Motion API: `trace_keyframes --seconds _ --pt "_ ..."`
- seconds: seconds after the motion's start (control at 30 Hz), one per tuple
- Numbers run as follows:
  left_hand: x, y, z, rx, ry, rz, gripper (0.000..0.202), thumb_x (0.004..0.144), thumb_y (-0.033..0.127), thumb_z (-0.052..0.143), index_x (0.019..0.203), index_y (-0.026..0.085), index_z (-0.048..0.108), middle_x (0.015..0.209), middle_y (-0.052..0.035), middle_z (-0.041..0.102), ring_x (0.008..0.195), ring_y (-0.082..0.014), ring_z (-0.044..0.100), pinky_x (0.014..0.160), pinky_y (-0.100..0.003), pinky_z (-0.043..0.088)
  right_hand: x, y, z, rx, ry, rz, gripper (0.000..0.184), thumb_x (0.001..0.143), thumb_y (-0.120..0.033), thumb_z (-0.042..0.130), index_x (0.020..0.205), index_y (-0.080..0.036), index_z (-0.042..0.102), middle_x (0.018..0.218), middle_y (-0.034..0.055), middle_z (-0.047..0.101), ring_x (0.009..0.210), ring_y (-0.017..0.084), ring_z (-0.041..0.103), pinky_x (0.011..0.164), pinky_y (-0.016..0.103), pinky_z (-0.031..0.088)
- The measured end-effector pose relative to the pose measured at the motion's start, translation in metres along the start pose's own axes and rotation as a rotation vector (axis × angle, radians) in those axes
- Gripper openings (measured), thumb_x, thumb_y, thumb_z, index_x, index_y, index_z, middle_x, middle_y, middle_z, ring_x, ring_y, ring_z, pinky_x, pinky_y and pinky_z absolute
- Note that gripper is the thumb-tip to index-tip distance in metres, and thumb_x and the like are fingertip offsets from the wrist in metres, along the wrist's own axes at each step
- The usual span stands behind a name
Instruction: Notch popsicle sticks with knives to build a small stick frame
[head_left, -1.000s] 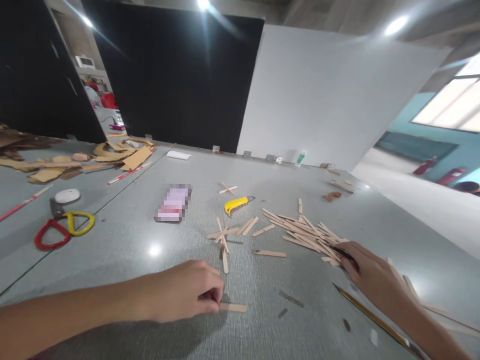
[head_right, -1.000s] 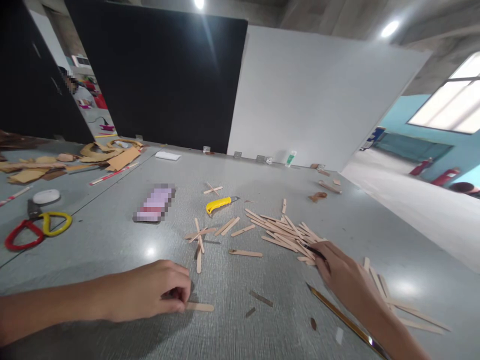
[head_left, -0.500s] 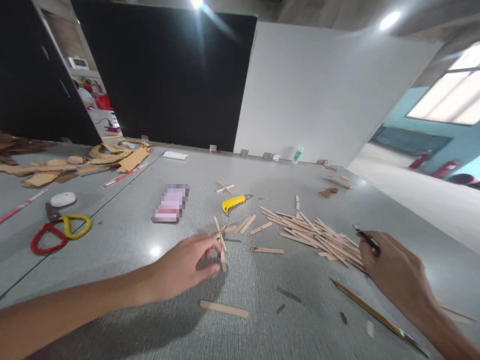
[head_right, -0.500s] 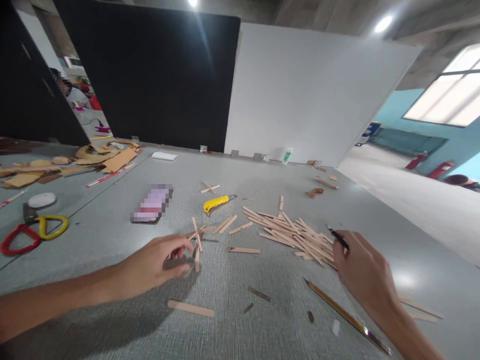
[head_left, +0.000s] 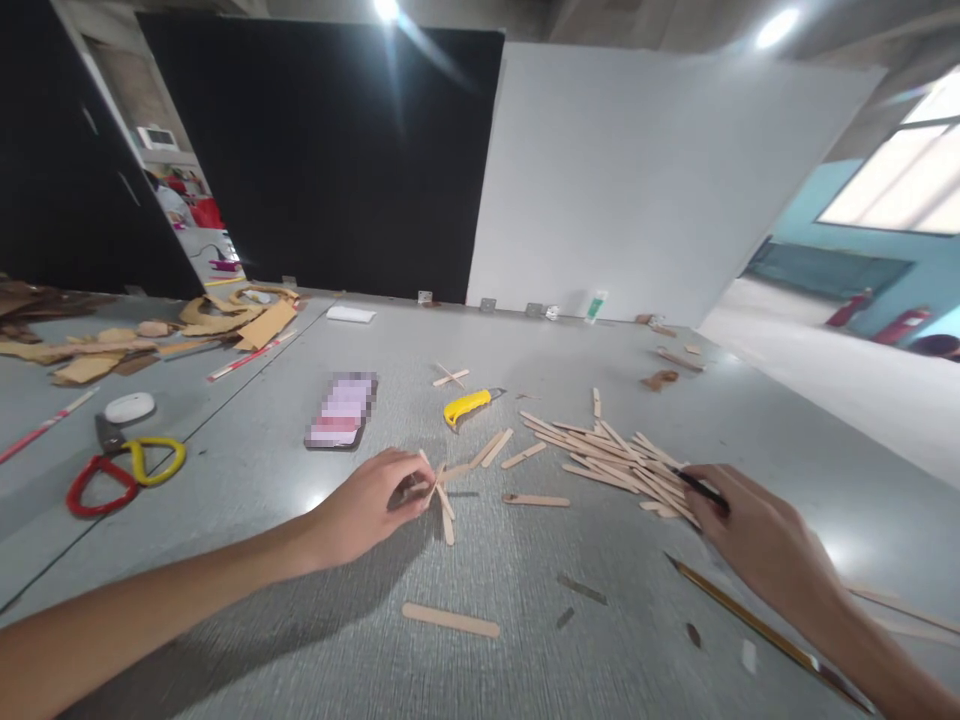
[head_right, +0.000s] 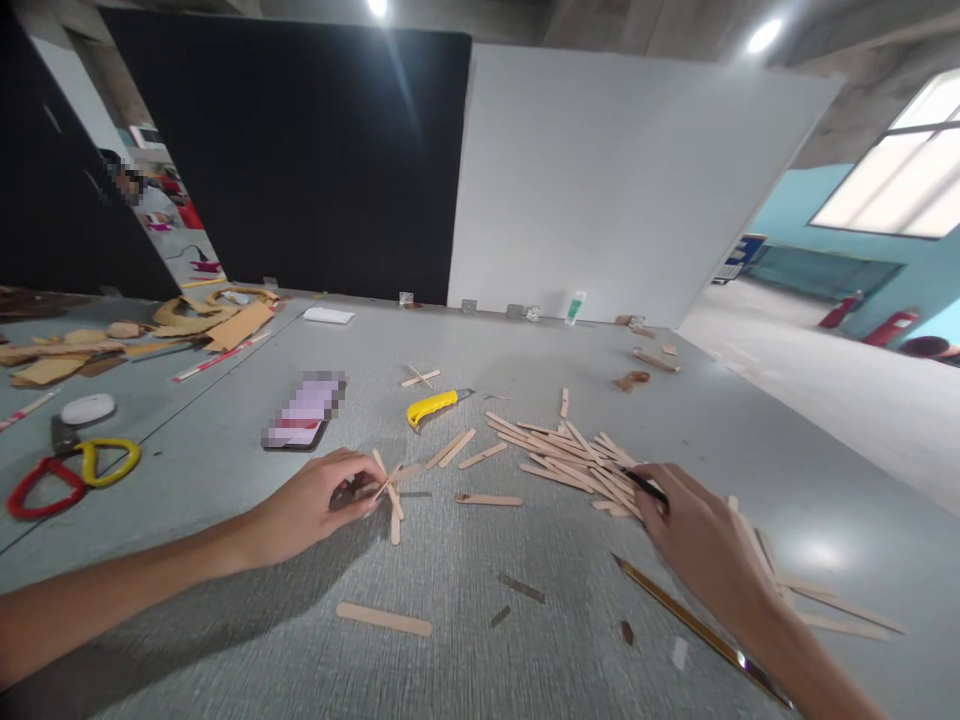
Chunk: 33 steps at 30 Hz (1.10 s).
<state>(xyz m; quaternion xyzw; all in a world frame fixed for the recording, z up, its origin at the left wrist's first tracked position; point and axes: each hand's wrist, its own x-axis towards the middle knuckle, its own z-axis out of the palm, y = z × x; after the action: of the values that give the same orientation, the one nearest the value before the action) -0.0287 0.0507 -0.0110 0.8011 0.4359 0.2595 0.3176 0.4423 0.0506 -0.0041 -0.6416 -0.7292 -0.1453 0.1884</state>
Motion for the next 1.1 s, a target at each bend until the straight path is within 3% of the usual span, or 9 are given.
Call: trace_keyframes --seconds 0.13,0.33,0.5,0.7,0.8,0.9,0.97,1.1 --pt "0.0 -0.001 0.004 -0.067 -0.011 -0.013 0.008 0.096 0.022 0.059 0.091 0.019 0.064 0.09 -0.0014 0.066 0.08 -0.0149 0.057 0.073 -0.028 0.044 -0.001 -0.017 0.0 0.101 -0.037 -0.103 0.024 0.103 -0.041 0.051 0.11 -0.024 0.066 0.109 0.0112 0.078 0.092 0.028 0.075 0.075 0.034 0.055" --pt "-0.003 -0.003 0.015 -0.163 -0.049 0.003 0.009 0.095 0.019 0.059 0.088 0.019 0.063 0.081 0.0013 0.066 0.072 -0.0118 0.054 0.069 -0.025 0.043 -0.004 -0.033 0.008 0.168 -0.06 -0.241 0.035 0.104 -0.053 0.047 0.113 -0.024 0.065 0.117 0.0132 0.074 0.103 0.032 0.073 0.086 0.043 0.057" --pt "-0.005 -0.002 0.018 -0.206 -0.052 0.007 0.01 0.095 0.015 0.058 0.089 0.02 0.065 0.082 0.0024 0.067 0.072 -0.011 0.055 0.068 -0.023 0.043 -0.005 -0.039 0.01 0.181 -0.063 -0.316 0.033 0.107 -0.047 0.045 0.119 -0.024 0.065 0.12 0.0123 0.073 0.109 0.03 0.072 0.093 0.044 0.056" --pt "-0.002 -0.002 0.018 -0.206 -0.035 0.01 0.011 0.092 0.011 0.059 0.088 0.019 0.065 0.082 0.0031 0.067 0.071 -0.0104 0.054 0.067 -0.022 0.042 0.004 -0.045 0.005 0.171 -0.051 -0.367 0.033 0.106 -0.044 0.044 0.109 -0.023 0.069 0.109 0.0122 0.076 0.103 0.032 0.073 0.09 0.047 0.057" --pt "-0.001 -0.001 0.021 -0.196 -0.028 0.01 0.011 0.091 0.01 0.059 0.087 0.019 0.065 0.078 0.0034 0.065 0.068 -0.0102 0.054 0.065 -0.022 0.042 0.028 -0.065 0.001 0.165 -0.059 -0.373 0.035 0.107 -0.043 0.042 0.106 -0.023 0.071 0.108 0.0123 0.076 0.103 0.032 0.072 0.091 0.051 0.055" --pt "0.0 -0.002 0.023 -0.173 0.016 0.001 0.01 0.091 0.011 0.059 0.087 0.019 0.065 0.077 0.0036 0.064 0.068 -0.0107 0.054 0.064 -0.022 0.041 0.073 -0.104 0.006 0.169 -0.13 -0.369 0.024 0.108 -0.034 0.052 0.114 -0.019 0.071 0.111 0.0104 0.075 0.1 0.025 0.071 0.091 0.046 0.057" --pt "0.001 -0.005 0.022 -0.141 0.086 -0.016 0.01 0.093 0.014 0.058 0.088 0.02 0.064 0.08 0.0029 0.065 0.07 -0.0118 0.055 0.066 -0.023 0.041 0.111 -0.137 0.017 0.175 -0.187 -0.344 0.024 0.104 -0.036 0.065 0.12 -0.018 0.069 0.118 0.0077 0.072 0.1 0.023 0.071 0.089 0.045 0.059" --pt "0.006 -0.016 0.013 -0.07 0.258 -0.068 0.007 0.096 0.02 0.057 0.092 0.02 0.063 0.085 0.0003 0.065 0.073 -0.0144 0.055 0.069 -0.026 0.04 0.179 -0.201 0.054 0.205 -0.3 -0.286 0.031 0.103 -0.034 0.068 0.13 -0.018 0.065 0.129 0.0098 0.068 0.105 0.025 0.071 0.089 0.045 0.061"
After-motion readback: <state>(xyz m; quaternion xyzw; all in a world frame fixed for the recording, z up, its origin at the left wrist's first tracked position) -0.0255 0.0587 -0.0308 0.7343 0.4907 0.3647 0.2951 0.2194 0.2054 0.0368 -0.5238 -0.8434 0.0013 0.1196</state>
